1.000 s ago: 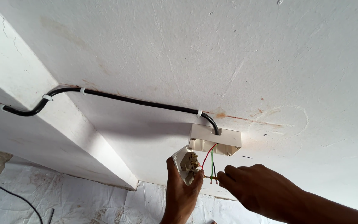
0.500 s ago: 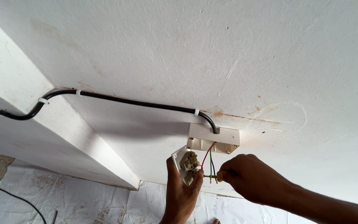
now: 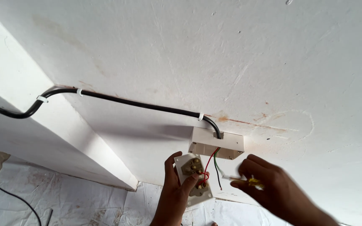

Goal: Wiring and installing an electrical outlet faceplate onto a wall-mounted box.

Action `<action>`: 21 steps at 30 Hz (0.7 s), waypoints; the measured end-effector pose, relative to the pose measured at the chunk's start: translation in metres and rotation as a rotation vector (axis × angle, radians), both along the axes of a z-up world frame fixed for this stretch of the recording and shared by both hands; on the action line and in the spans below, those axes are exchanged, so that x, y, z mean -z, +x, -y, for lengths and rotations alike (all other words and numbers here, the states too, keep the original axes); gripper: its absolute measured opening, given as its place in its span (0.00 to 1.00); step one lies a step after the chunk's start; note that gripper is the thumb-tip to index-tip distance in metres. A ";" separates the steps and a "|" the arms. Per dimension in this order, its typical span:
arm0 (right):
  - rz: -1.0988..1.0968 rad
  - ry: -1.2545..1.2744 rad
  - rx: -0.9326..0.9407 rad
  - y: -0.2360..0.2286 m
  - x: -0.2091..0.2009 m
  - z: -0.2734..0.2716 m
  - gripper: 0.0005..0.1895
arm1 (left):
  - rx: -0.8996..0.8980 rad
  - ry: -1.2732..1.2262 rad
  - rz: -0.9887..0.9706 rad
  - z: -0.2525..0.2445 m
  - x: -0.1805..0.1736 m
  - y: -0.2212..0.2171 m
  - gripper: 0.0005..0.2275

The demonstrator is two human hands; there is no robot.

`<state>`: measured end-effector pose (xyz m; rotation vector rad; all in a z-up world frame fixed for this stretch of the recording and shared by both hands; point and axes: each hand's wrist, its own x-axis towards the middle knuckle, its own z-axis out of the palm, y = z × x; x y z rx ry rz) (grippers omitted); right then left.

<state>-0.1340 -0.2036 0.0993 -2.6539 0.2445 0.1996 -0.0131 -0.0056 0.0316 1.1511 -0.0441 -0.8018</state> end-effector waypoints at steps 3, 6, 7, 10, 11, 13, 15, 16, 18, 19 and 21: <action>0.169 0.133 0.148 0.004 0.020 -0.016 0.15 | 0.057 0.043 -0.061 0.005 -0.005 0.002 0.31; 0.320 0.263 0.217 0.003 0.056 -0.017 0.19 | 0.096 0.016 -0.093 0.008 0.011 0.004 0.30; 0.360 0.308 0.244 0.001 0.069 -0.016 0.18 | 0.110 -0.026 -0.088 0.008 0.021 0.004 0.28; 0.485 0.420 0.168 -0.004 0.088 -0.009 0.13 | 0.097 -0.105 -0.152 0.010 0.018 0.005 0.29; 0.488 0.419 0.168 -0.005 0.100 -0.006 0.13 | 0.098 -0.106 -0.150 0.011 0.018 0.006 0.29; 0.562 0.699 0.277 -0.007 0.124 0.000 0.10 | 0.090 -0.081 -0.115 0.011 0.018 0.008 0.31; 0.569 0.927 0.331 -0.012 0.146 0.000 0.09 | 0.099 -0.111 -0.073 0.012 0.017 0.008 0.31; 0.569 1.162 0.392 -0.014 0.158 -0.001 0.09 | 0.112 -0.132 -0.032 0.010 0.017 0.009 0.32; 0.549 1.192 0.356 -0.008 0.138 -0.015 0.10 | 0.099 -0.134 -0.057 0.012 0.029 0.010 0.32; 0.531 1.222 0.324 -0.006 0.128 -0.023 0.12 | 0.092 -0.134 -0.082 0.012 0.034 0.011 0.32; 0.563 1.082 0.269 -0.009 0.129 -0.026 0.13 | 0.100 -0.098 -0.114 0.010 0.026 0.014 0.32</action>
